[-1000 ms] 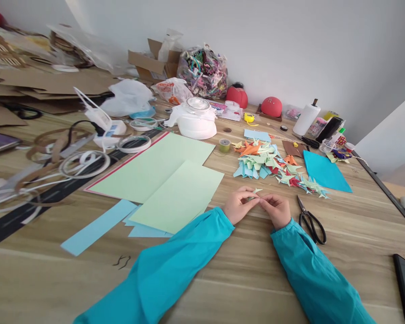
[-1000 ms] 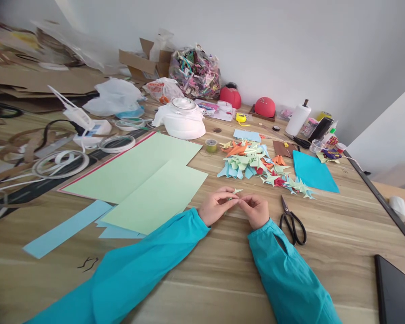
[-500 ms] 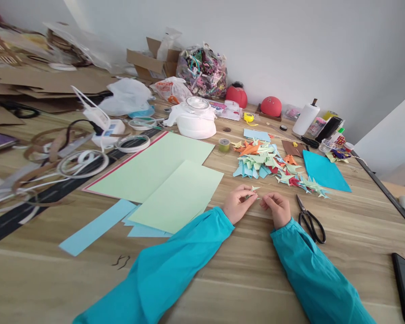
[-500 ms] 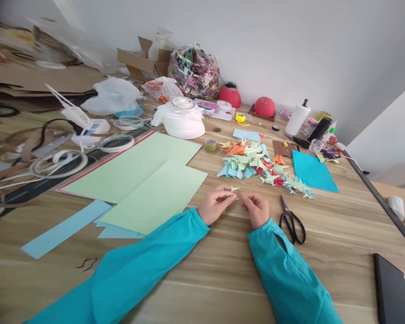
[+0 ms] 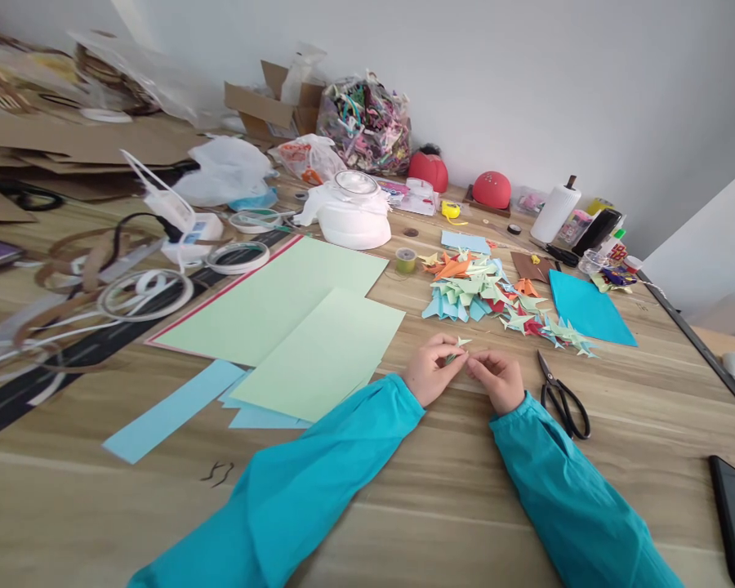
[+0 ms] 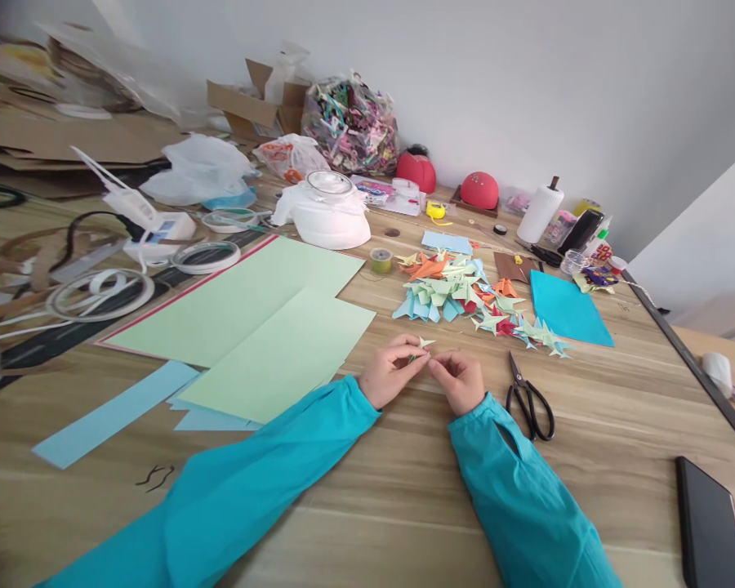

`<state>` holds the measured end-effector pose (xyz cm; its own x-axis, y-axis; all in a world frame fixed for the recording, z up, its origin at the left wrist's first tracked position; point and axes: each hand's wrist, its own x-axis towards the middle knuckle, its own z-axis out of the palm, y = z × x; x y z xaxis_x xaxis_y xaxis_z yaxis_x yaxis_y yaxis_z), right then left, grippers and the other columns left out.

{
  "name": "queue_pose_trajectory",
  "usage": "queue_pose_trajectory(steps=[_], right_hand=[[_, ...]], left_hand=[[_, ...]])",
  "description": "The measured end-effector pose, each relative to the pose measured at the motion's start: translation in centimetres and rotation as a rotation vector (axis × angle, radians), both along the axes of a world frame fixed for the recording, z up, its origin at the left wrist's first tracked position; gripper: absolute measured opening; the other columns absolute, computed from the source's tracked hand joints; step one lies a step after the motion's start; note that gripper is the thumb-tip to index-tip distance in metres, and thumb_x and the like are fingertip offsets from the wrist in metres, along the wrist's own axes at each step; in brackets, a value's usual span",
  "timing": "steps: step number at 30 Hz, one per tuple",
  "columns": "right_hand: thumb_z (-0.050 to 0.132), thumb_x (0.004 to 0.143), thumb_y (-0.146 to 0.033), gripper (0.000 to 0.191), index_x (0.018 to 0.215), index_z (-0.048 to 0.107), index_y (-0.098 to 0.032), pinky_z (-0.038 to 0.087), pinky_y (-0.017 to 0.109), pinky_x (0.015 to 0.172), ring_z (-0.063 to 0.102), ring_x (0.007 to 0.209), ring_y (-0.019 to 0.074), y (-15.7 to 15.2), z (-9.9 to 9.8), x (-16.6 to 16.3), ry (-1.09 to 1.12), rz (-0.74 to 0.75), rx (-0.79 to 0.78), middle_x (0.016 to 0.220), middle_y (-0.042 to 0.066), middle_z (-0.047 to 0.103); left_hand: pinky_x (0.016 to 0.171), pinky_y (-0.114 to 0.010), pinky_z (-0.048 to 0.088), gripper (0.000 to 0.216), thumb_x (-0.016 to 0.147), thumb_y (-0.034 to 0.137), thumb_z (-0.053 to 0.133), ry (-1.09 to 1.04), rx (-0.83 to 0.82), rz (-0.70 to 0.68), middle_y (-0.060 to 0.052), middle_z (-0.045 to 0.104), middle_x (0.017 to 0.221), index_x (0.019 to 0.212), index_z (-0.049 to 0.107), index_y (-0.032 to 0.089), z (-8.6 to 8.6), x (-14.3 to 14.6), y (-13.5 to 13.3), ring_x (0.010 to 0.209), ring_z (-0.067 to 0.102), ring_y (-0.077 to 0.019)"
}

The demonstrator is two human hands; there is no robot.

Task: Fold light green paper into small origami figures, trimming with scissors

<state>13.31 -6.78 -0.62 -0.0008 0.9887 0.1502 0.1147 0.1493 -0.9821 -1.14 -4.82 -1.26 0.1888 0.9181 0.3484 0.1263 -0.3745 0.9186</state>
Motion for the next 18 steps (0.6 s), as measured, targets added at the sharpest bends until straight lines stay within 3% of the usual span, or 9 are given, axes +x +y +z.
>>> queue_pose_trajectory(steps=[9, 15, 18], right_hand=[[0.066, 0.068, -0.033, 0.016, 0.065, 0.064, -0.018, 0.042, 0.024, 0.053, 0.054, 0.053, 0.0119, 0.06, -0.35, 0.09, 0.004, -0.019, 0.008, 0.057, 0.000, 0.063], [0.067, 0.070, -0.033, 0.016, 0.080, 0.066, -0.021, 0.047, 0.027, 0.060, 0.061, 0.065, 0.0147, 0.05, -0.42, -0.17, 0.073, -0.006, 0.077, 0.074, 0.002, 0.068], [0.066, 0.071, -0.035, 0.016, 0.074, 0.065, -0.019, 0.047, 0.027, 0.058, 0.059, 0.061, 0.0140, 0.13, -0.47, -0.11, 0.006, -0.020, 0.097, 0.067, 0.001, 0.066]], left_hand=[[0.059, -0.023, 0.047, 0.013, 0.074, 0.023, 0.059, 0.005, 0.026, -0.021, -0.006, 0.057, 0.089, 0.077, 0.068, 0.015, -0.04, 0.01, -0.11, 0.075, 0.057, -0.0139], [0.058, -0.023, 0.046, 0.012, 0.073, 0.022, 0.059, 0.035, 0.030, -0.019, -0.007, 0.057, 0.090, 0.075, 0.068, 0.014, -0.20, 0.00, -0.16, 0.075, 0.056, -0.0147], [0.059, -0.023, 0.047, 0.012, 0.073, 0.022, 0.059, 0.032, 0.024, -0.026, -0.007, 0.056, 0.089, 0.073, 0.068, 0.014, -0.37, 0.01, -0.15, 0.075, 0.057, -0.0145]])
